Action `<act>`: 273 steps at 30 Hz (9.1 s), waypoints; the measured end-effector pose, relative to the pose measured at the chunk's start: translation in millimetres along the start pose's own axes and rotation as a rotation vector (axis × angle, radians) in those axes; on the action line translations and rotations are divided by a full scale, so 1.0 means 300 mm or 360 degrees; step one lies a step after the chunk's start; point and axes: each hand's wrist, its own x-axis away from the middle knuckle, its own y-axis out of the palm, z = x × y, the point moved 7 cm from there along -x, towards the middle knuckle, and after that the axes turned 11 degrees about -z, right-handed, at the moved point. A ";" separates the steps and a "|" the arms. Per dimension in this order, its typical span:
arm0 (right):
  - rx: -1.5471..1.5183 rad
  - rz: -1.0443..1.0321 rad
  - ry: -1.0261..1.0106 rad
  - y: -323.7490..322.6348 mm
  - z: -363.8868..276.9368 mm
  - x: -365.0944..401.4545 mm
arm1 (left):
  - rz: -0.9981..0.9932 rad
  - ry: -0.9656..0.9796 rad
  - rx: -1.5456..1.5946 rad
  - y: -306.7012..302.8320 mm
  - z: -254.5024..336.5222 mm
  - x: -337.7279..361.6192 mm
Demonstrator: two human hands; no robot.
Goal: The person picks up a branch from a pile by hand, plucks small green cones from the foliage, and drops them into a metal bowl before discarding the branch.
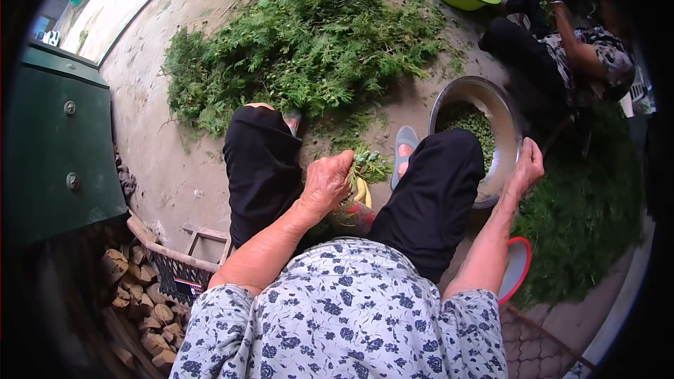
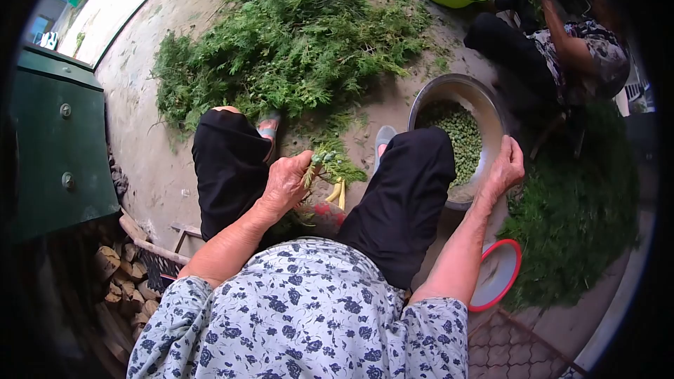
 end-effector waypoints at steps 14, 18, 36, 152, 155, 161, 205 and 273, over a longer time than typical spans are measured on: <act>-0.0505 -0.1254 -0.0393 0.353 -0.492 0.344 | 0.0389 0.0597 -0.0465 -0.178 0.252 -0.203; -0.0404 -0.1499 -0.0737 0.446 -0.538 0.387 | 0.0370 0.0599 -0.0660 -0.275 0.249 -0.278; -0.0468 -0.1609 -0.0699 0.680 -0.424 0.508 | 0.0408 0.0359 -0.0766 -0.273 0.080 -0.263; -0.1425 -0.1672 0.0424 0.692 -0.337 0.525 | 0.0221 0.0599 -0.0717 -0.166 0.121 -0.262; -0.1482 -0.1693 0.0468 0.679 -0.330 0.502 | 0.0274 0.0666 -0.0748 -0.167 0.119 -0.263; -0.2384 -0.1415 0.0831 0.576 -0.261 0.278 | 0.0258 0.0578 -0.0749 -0.191 0.116 -0.273; -0.0050 -0.1415 -0.0696 0.789 -0.420 0.572 | 0.0690 0.0050 0.3281 -0.363 -0.248 -0.284; 0.0216 -0.2243 -0.0877 0.775 -0.137 0.962 | 0.0316 0.0364 0.2312 -0.478 -0.186 0.007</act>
